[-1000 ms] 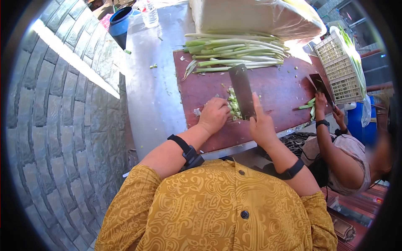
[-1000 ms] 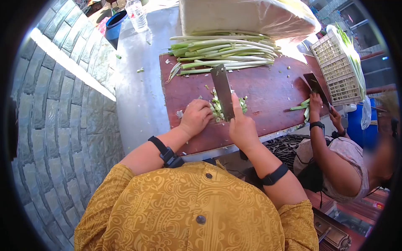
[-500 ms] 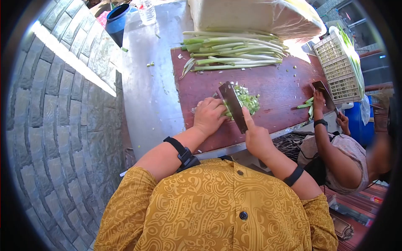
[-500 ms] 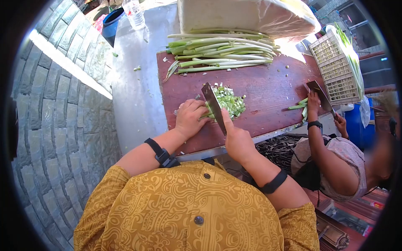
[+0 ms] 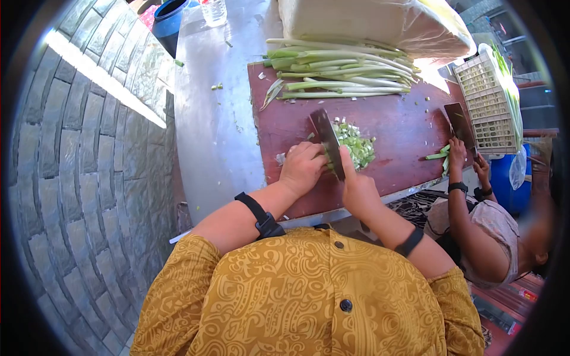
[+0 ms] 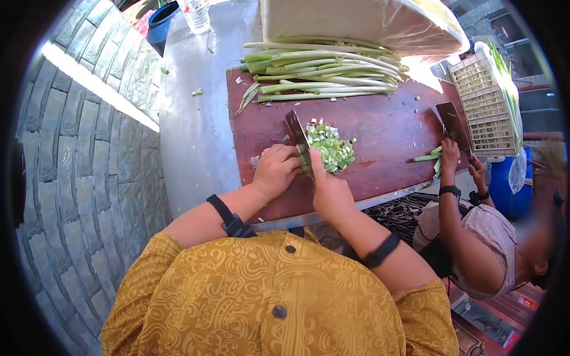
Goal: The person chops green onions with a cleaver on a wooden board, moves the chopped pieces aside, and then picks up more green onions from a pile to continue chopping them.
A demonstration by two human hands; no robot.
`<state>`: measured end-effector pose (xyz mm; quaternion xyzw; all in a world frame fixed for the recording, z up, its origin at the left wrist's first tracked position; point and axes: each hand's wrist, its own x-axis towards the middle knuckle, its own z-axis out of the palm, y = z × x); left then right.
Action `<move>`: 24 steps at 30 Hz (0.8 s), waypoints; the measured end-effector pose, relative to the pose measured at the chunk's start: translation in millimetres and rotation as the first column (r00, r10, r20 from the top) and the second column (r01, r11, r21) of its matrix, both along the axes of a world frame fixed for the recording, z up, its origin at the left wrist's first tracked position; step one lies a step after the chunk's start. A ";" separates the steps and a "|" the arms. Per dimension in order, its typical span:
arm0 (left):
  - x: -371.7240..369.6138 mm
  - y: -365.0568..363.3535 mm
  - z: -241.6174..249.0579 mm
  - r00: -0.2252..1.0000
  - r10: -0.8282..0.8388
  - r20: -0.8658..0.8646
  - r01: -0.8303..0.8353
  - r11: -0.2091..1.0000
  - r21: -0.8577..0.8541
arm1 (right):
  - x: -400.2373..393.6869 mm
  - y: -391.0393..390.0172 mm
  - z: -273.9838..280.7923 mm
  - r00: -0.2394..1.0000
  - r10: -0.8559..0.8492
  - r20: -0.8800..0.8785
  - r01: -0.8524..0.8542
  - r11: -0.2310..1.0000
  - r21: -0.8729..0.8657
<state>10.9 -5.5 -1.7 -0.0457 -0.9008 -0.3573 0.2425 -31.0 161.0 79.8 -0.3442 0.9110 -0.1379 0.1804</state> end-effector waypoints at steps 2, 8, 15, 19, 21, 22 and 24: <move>0.2 0.0 -0.3 1.000 -0.017 -0.001 0.017 1.000 -0.005 | -11.1 -16.2 -8.5 0.999 -0.045 -0.001 0.044 0.998 -0.039; 3.7 -1.6 3.1 1.000 -0.015 -0.009 0.015 0.999 0.041 | -14.7 -2.2 -35.9 0.968 -0.244 -0.053 0.208 0.905 -0.371; 4.1 -2.2 2.4 0.999 -0.017 -0.043 0.021 0.996 0.087 | 0.7 8.4 24.1 0.993 -0.118 -0.028 0.111 0.980 -0.167; 2.2 -2.2 -2.0 0.998 -0.005 -0.068 0.013 0.994 0.109 | 16.9 12.5 28.6 0.997 -0.073 0.031 0.074 0.995 -0.061; 2.5 -2.2 -3.3 0.998 -0.007 -0.068 0.015 0.993 0.118 | 19.9 12.5 28.1 0.996 -0.076 0.053 0.077 0.997 -0.013; 2.5 -2.7 -4.1 0.998 -0.009 -0.062 0.016 0.992 0.122 | 19.7 11.9 28.2 0.997 -0.061 0.050 0.061 0.998 -0.004; 2.9 -3.0 -5.9 0.999 -0.016 -0.051 0.022 0.991 0.129 | 18.7 10.1 28.6 0.998 -0.031 0.046 0.031 0.999 0.013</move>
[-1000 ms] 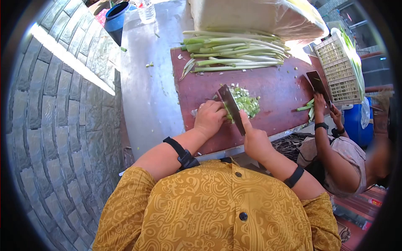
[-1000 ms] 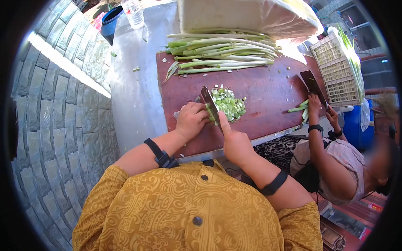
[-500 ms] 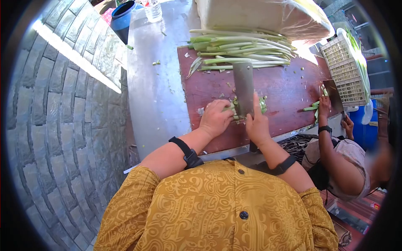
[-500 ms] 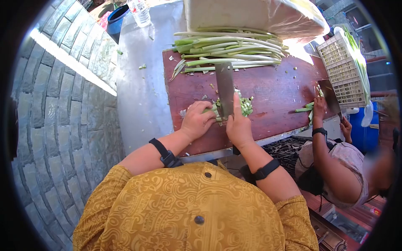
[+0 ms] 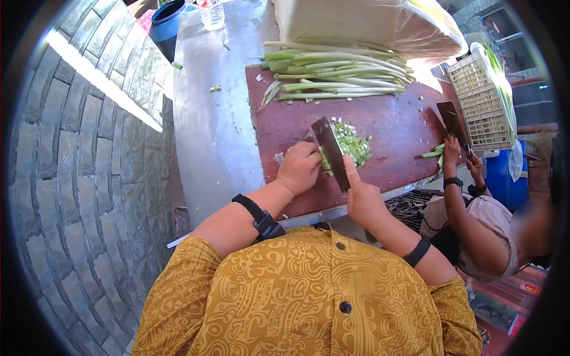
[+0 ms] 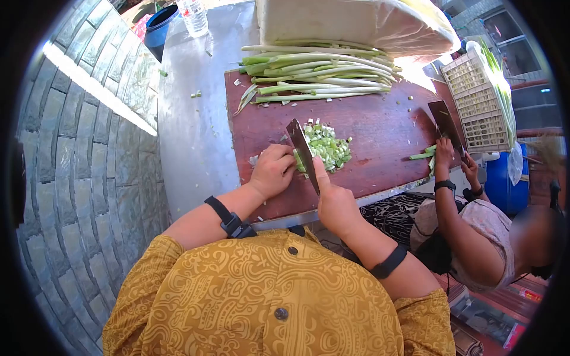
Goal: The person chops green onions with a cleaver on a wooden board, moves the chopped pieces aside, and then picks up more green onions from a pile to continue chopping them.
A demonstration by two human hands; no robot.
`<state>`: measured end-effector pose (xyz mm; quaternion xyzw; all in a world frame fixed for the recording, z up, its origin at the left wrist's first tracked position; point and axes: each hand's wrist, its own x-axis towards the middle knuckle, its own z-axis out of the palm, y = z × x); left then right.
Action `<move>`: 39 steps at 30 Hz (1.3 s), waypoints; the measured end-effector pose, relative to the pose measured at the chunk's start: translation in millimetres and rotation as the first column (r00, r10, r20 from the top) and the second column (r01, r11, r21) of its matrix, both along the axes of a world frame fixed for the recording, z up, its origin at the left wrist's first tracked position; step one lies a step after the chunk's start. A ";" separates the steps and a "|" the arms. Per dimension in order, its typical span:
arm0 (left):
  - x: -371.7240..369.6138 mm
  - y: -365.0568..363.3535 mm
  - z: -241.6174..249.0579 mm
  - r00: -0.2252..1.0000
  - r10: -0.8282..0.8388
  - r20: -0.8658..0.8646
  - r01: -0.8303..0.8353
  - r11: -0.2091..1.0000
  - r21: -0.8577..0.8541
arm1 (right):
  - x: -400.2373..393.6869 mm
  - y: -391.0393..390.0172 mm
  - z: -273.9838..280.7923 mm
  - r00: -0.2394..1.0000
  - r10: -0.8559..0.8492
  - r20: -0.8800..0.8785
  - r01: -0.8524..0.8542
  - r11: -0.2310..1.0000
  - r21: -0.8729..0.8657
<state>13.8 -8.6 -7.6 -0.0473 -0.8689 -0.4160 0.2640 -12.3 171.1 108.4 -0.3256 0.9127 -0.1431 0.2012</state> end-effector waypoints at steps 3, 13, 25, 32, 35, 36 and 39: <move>-2.6 -0.7 -0.8 1.000 0.001 0.013 -0.001 1.000 -0.001 | -2.9 -3.4 -3.4 1.000 0.023 -0.006 -0.022 0.999 0.044; 2.4 -1.1 2.1 0.998 -0.058 0.021 0.058 0.998 -0.020 | -30.8 -30.0 -64.9 0.980 -0.174 -0.100 0.145 0.958 -0.248; 14.2 -16.9 32.0 0.998 -0.040 0.046 0.045 0.994 -0.104 | -22.0 -2.1 -12.8 0.989 -0.122 -0.080 0.100 0.967 -0.233; 16.2 -19.5 8.2 0.999 -0.049 0.013 0.050 0.997 -0.066 | 4.8 5.5 -0.8 0.999 -0.038 -0.003 0.037 0.999 -0.038; 15.2 -17.1 3.5 0.999 -0.032 0.001 0.032 0.998 -0.048 | 6.9 5.6 -2.9 1.000 -0.017 0.006 0.017 0.999 -0.031; 14.6 -16.7 2.7 1.000 -0.028 -0.001 0.028 0.999 -0.040 | 6.5 4.8 -3.0 1.000 -0.005 -0.002 0.005 1.000 -0.023; 12.9 -16.2 0.0 1.000 -0.015 0.000 0.015 0.999 -0.028 | 4.0 -1.5 1.1 1.000 0.029 -0.007 -0.029 0.999 0.036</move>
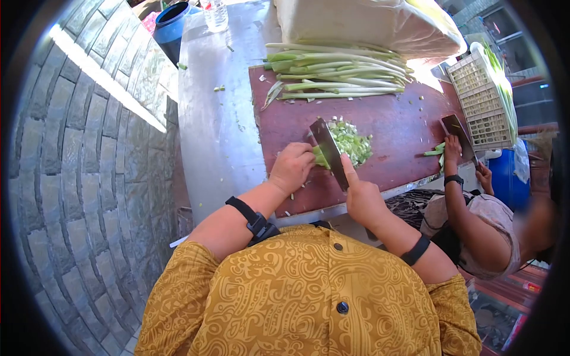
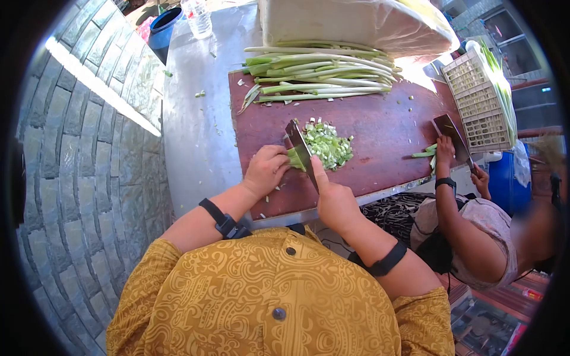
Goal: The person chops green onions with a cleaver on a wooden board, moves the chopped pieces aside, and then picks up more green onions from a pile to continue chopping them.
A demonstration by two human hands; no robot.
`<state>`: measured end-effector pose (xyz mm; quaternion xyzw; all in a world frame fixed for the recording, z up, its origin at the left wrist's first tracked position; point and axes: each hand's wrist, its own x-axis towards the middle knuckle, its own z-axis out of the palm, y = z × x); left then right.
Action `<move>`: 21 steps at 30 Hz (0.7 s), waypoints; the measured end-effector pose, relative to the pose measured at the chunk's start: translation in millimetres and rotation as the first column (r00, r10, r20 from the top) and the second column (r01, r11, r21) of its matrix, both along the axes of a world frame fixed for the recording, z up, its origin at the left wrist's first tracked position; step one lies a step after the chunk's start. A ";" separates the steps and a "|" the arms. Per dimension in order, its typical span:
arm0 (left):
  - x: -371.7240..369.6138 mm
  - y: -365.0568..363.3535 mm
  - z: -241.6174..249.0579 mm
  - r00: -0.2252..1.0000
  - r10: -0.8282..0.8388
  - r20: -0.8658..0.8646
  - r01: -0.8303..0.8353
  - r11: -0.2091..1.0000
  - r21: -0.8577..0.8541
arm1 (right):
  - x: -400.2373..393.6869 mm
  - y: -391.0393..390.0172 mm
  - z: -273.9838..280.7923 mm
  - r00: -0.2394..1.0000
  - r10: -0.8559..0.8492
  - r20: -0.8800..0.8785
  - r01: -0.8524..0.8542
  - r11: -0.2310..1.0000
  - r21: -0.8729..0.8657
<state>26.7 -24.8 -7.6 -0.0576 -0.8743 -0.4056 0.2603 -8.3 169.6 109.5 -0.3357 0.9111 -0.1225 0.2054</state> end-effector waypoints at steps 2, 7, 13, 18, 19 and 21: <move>-0.1 0.9 -2.5 1.000 0.011 0.011 -0.011 1.000 -0.003 | -3.3 -6.3 -2.4 1.000 0.013 -0.010 -0.013 1.000 0.018; -0.7 1.3 -4.8 1.000 -0.009 0.009 0.009 1.000 0.004 | -22.3 -30.6 -39.0 0.998 -0.042 -0.046 0.039 0.996 -0.082; 3.1 1.1 -1.8 1.000 0.001 -0.013 -0.001 1.000 0.030 | -34.5 -18.2 -60.4 0.955 -0.287 -0.077 0.230 0.878 -0.420; 2.3 1.6 -1.7 1.000 0.023 0.014 -0.023 1.000 0.007 | -25.0 -9.6 -22.8 0.985 -0.158 -0.064 0.141 0.965 -0.223; 2.1 1.5 -2.4 0.999 0.027 0.021 -0.027 1.000 0.011 | -20.3 -9.0 -14.8 0.993 -0.104 -0.061 0.092 0.980 -0.175; 3.2 1.3 -3.7 0.999 0.033 0.030 -0.034 0.999 0.020 | -6.7 -6.2 -3.8 0.997 -0.074 -0.017 0.071 0.989 -0.132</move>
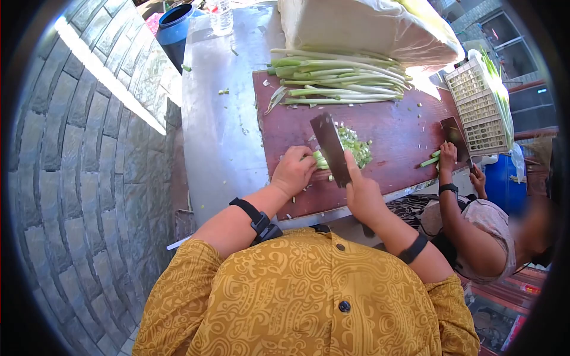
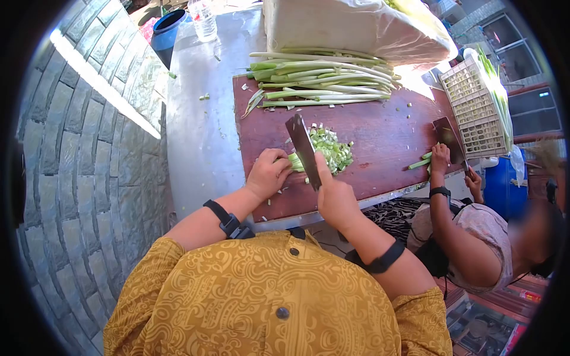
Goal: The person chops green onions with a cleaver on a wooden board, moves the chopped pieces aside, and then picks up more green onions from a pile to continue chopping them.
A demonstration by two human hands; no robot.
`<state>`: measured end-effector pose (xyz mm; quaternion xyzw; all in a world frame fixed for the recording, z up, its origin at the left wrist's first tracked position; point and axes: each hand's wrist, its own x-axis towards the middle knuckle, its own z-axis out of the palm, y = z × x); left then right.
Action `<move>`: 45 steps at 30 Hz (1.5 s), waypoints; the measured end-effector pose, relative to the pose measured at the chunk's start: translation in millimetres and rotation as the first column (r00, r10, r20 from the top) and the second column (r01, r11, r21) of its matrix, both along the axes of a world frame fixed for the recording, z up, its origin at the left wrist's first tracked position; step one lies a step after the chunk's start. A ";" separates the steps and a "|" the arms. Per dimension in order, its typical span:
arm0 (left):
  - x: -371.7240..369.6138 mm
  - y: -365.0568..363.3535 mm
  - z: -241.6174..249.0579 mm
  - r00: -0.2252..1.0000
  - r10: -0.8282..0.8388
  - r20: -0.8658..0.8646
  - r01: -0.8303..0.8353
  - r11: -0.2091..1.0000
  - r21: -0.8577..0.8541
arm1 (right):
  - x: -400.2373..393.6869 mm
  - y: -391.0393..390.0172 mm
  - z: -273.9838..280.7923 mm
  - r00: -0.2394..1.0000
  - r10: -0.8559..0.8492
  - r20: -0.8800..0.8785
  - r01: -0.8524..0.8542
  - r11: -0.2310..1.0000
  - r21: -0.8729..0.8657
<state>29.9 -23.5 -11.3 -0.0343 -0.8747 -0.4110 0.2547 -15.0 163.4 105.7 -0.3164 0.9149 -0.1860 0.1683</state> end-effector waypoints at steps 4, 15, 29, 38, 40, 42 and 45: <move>-0.9 0.4 -0.8 1.000 -0.005 -0.004 0.005 1.000 0.014 | 11.1 4.8 11.1 0.996 0.054 0.066 -0.060 0.993 0.098; -0.2 0.6 -3.0 0.998 -0.027 -0.056 0.026 1.000 -0.004 | -14.2 -25.7 -47.3 0.995 -0.084 -0.052 0.080 0.994 -0.074; 13.0 -14.8 35.2 0.997 0.052 0.065 -0.044 0.993 -0.111 | -2.6 -3.4 0.3 1.000 0.016 0.002 -0.016 1.000 -0.008; 11.1 -12.8 6.1 1.000 0.027 0.002 -0.027 0.996 -0.084 | 12.6 -8.9 6.4 0.993 0.119 0.008 -0.119 0.979 0.165; 8.7 -13.8 4.5 1.000 0.021 -0.014 -0.022 0.996 -0.092 | 9.8 -11.9 -4.6 0.989 0.146 -0.027 -0.142 0.982 0.122; 8.6 -11.1 2.7 0.999 0.019 -0.031 -0.021 0.996 -0.090 | 6.9 -17.4 -16.2 0.990 0.138 -0.039 -0.134 0.985 0.106; 9.5 -11.5 3.7 0.999 0.019 -0.048 -0.023 0.995 -0.095 | -3.4 -33.2 -34.0 0.992 0.098 -0.085 -0.094 0.994 0.048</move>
